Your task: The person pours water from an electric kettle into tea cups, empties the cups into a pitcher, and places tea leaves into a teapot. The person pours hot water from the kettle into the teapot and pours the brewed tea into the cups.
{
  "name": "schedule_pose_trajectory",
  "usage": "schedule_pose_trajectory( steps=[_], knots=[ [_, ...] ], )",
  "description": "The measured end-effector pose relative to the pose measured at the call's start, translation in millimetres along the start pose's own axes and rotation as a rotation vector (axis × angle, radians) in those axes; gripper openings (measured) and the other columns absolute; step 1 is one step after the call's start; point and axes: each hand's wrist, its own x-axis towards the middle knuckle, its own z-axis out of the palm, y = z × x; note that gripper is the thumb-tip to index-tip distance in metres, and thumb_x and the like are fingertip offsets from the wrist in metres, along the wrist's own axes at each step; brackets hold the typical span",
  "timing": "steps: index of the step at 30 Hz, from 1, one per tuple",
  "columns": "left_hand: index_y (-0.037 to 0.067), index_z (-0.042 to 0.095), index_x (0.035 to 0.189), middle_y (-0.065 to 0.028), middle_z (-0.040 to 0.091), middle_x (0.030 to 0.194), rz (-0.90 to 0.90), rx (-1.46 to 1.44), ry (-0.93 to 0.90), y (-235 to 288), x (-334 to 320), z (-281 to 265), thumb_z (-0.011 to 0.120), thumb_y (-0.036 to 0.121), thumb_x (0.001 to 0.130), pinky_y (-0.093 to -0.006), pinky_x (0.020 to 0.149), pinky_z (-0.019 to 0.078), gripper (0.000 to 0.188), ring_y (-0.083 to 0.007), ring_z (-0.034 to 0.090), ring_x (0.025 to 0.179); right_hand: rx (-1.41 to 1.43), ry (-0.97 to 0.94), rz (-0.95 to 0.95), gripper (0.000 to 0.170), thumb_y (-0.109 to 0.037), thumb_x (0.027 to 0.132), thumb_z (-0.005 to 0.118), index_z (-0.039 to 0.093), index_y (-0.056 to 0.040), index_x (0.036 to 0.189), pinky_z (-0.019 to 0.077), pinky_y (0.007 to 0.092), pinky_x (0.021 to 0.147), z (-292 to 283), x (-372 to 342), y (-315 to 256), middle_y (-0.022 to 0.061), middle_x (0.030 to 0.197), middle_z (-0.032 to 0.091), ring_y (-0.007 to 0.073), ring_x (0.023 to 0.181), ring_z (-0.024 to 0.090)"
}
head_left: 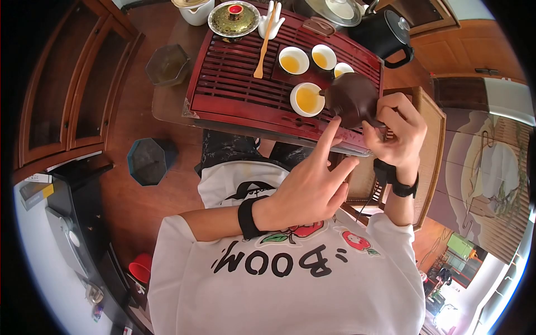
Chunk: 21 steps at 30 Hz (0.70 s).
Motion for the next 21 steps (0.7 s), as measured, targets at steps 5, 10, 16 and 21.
schedule_pose_trajectory(
  steps=[5, 10, 16, 21],
  knots=[
    [0.002, 0.064, 0.127, -0.0384, 0.019, 0.164, -0.017, 0.018, 0.018, -2, 1, -1, 0.073, 0.001, 0.083, -0.0422, 0.091, 0.0601, 0.045, -0.0467, 0.057, 0.133, 0.174, 0.044, 0.235, 0.017, -0.004, 0.073, 0.079, 0.064, 0.0016, 0.077, 0.0458, 0.029, 0.059, 15, -17, 11, 0.0071, 0.086, 0.062, 0.0158, 0.066, 0.056],
    [-0.002, 0.063, 0.123, -0.0385, 0.023, 0.164, 0.033, 0.012, 0.021, 1, 7, -5, 0.072, 0.001, 0.083, -0.0449, 0.095, 0.057, 0.042, -0.048, 0.056, 0.132, 0.647, 0.207, 0.536, 0.022, -0.002, 0.085, 0.071, 0.053, 0.0031, 0.074, 0.0401, 0.0266, 0.067, 30, -45, 24, 0.0059, 0.092, 0.058, 0.0105, 0.075, 0.047],
    [0.002, 0.066, 0.122, -0.031, 0.03, 0.165, 0.06, 0.018, 0.01, 0, 10, -4, 0.073, 0.0, 0.082, -0.0399, 0.089, 0.0599, 0.041, -0.0428, 0.058, 0.133, 1.001, 0.348, 0.719, 0.023, -0.004, 0.099, 0.059, 0.054, 0.0027, 0.078, 0.0407, 0.0266, 0.072, 32, -65, 32, 0.0046, 0.102, 0.058, 0.0086, 0.081, 0.049],
    [0.003, 0.068, 0.12, -0.0277, 0.039, 0.161, 0.051, 0.048, 0.05, 0, 11, -11, 0.073, 0.001, 0.082, -0.041, 0.09, 0.0594, 0.039, -0.0413, 0.058, 0.133, 1.092, 0.508, 0.66, 0.028, -0.008, 0.104, 0.057, 0.054, 0.0003, 0.077, 0.0429, 0.0311, 0.077, 28, -84, 75, 0.0062, 0.097, 0.057, 0.0141, 0.083, 0.051]
  ],
)
